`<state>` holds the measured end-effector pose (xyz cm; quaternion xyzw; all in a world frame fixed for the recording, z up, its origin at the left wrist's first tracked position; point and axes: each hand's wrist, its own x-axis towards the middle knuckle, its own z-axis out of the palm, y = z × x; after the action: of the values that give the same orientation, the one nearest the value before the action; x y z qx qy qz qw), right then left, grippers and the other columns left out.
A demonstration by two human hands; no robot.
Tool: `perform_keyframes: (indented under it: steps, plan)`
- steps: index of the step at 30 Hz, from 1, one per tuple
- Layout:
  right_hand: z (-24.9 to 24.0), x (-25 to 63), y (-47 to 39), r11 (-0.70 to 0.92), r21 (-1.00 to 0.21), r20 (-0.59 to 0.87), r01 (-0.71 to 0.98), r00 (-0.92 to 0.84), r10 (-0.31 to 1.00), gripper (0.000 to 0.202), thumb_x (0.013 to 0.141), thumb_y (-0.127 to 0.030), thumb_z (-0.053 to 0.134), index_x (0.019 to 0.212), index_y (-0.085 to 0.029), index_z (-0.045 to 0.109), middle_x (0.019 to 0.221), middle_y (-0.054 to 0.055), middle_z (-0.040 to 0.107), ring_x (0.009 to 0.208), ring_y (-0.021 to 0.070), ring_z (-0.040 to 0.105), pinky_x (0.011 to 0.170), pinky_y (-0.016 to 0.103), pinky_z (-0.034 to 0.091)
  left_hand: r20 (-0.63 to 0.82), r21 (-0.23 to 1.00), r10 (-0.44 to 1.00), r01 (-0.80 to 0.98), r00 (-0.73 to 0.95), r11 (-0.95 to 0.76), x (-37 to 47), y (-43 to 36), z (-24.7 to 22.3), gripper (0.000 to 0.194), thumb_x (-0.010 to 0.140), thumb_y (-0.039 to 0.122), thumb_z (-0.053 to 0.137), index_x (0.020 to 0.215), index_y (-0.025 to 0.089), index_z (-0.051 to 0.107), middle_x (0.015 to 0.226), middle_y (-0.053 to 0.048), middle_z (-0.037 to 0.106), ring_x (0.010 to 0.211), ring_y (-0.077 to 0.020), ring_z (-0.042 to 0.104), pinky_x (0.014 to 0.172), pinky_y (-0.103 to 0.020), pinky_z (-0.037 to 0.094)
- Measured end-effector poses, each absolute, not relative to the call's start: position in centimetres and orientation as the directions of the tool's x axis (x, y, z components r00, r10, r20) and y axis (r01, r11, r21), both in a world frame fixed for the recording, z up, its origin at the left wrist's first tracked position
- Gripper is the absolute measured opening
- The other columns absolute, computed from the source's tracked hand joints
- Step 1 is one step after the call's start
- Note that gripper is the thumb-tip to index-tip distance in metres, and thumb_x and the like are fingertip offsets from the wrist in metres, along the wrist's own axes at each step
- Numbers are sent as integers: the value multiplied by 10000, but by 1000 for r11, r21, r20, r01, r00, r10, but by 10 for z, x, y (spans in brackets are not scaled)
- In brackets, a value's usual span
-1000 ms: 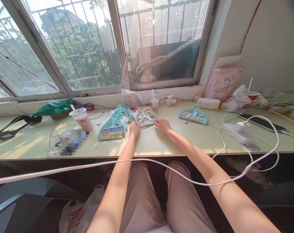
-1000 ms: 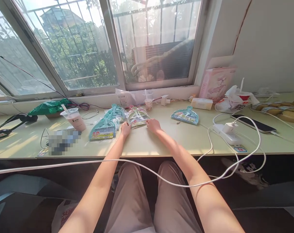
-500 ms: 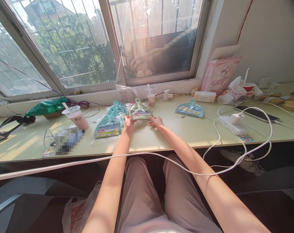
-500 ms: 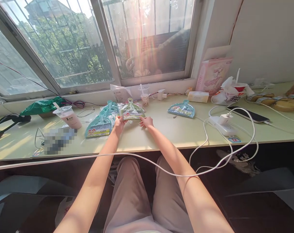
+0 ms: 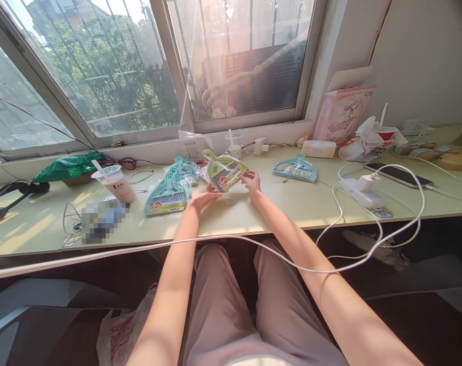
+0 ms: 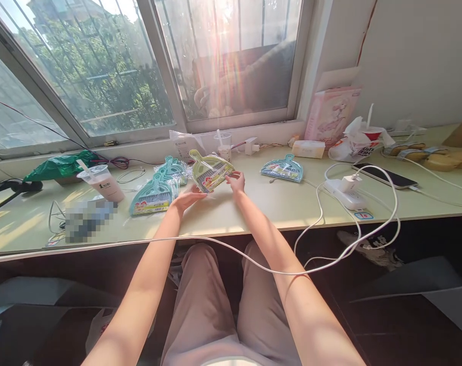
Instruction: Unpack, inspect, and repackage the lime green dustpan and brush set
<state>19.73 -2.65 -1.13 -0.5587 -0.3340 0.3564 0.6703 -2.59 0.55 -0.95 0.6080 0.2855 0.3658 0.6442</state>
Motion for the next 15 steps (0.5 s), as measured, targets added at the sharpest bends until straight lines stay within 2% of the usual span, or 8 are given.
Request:
perform_keyframes:
  steps: [3,5,7,11,15]
  plan:
    - [-13,205,-24,158,-980,82,-119,481,873,490,637,-367,815,961,-265,461,990,4,707,700,150,632,674,285,473,49,986,820,-160,571,53,-26,4,-8,624,755,198,868,1348,178,677,1277,-147,750,1237,-335,700,1187,-546,458]
    - [-13,207,-24,189,-977,126,-100,445,887,492,638,-374,803,993,-263,480,1027,10,706,698,140,613,672,282,472,26,973,820,-203,571,111,-25,3,-6,475,905,299,763,1349,150,681,1269,-162,749,1273,-334,678,1185,-526,464]
    - [-12,206,-25,222,-973,179,-65,398,900,492,663,-407,782,1048,-269,510,1103,18,708,707,137,612,659,278,473,10,965,844,-225,536,131,-23,2,-5,403,1003,330,634,1355,139,678,1286,-161,743,1290,-325,665,1185,-524,466]
    - [-10,203,-29,280,-959,250,-50,326,912,559,747,-407,705,1262,-309,513,1250,18,707,819,156,678,685,270,508,34,963,906,-255,421,82,-19,0,-7,427,989,310,644,1383,146,653,1324,-154,729,1263,-299,678,1202,-537,460]
    - [-8,203,-30,249,-963,199,-108,341,919,674,790,-356,676,1427,-317,458,1313,42,714,922,182,721,740,285,552,49,963,889,-258,455,79,-16,-1,-8,462,996,360,648,1417,170,640,1309,-156,734,1222,-296,702,1185,-540,488]
